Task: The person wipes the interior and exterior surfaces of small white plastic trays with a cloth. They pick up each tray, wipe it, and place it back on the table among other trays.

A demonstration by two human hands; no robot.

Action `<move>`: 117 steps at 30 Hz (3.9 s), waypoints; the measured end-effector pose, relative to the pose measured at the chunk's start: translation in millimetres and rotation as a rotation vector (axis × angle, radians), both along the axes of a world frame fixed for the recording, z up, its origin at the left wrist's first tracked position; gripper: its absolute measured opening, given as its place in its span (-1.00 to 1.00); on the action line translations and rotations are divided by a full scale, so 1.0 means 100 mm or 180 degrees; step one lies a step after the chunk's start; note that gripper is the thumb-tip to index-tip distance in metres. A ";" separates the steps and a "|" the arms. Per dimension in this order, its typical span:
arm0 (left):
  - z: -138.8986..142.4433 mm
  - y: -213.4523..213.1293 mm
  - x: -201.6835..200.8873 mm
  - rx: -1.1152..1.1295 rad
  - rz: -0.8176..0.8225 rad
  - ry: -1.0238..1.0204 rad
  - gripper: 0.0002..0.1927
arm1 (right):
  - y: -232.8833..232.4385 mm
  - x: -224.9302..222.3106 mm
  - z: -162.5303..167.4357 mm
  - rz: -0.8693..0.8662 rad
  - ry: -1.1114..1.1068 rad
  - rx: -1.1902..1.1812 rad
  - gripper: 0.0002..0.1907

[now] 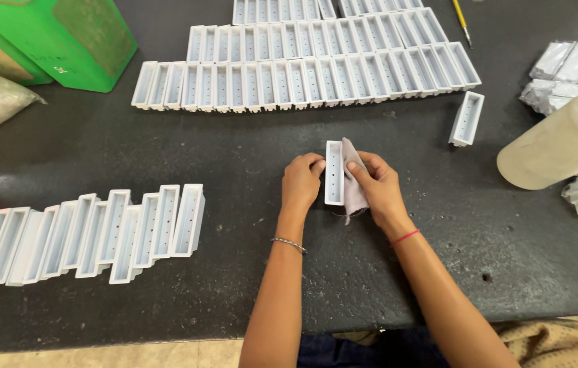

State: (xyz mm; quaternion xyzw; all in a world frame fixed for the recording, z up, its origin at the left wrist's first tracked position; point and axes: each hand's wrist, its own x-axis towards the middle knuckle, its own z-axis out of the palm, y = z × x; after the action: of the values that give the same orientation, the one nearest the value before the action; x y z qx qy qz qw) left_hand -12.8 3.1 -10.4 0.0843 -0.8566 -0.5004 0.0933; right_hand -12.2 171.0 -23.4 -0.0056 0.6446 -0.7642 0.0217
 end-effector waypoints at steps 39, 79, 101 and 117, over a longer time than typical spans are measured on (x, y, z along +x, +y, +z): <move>-0.49 0.56 -0.45 0.2772 -0.0771 -0.0436 -0.62 | 0.27 0.24 0.24 -0.1123 0.2242 0.2078 -0.73; -0.30 0.46 -0.16 0.4184 -0.1094 -0.0281 -0.67 | 0.05 0.51 0.93 -0.0318 0.1793 0.2120 -0.80; -0.43 0.49 -0.14 0.4306 -0.0282 0.0266 -0.71 | -0.35 1.25 0.80 -0.0847 0.2132 0.2573 -0.73; -0.33 0.41 -0.09 0.4651 -0.0817 0.0085 -0.62 | -0.27 0.47 0.82 -0.0985 0.2314 0.2702 -0.72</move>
State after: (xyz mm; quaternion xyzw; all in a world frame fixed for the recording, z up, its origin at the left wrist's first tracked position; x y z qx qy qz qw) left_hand -21.4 44.1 -43.3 0.0180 -0.3073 -0.9508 -0.0354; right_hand 35.0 144.3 58.9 -0.1642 0.8540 -0.3821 -0.3128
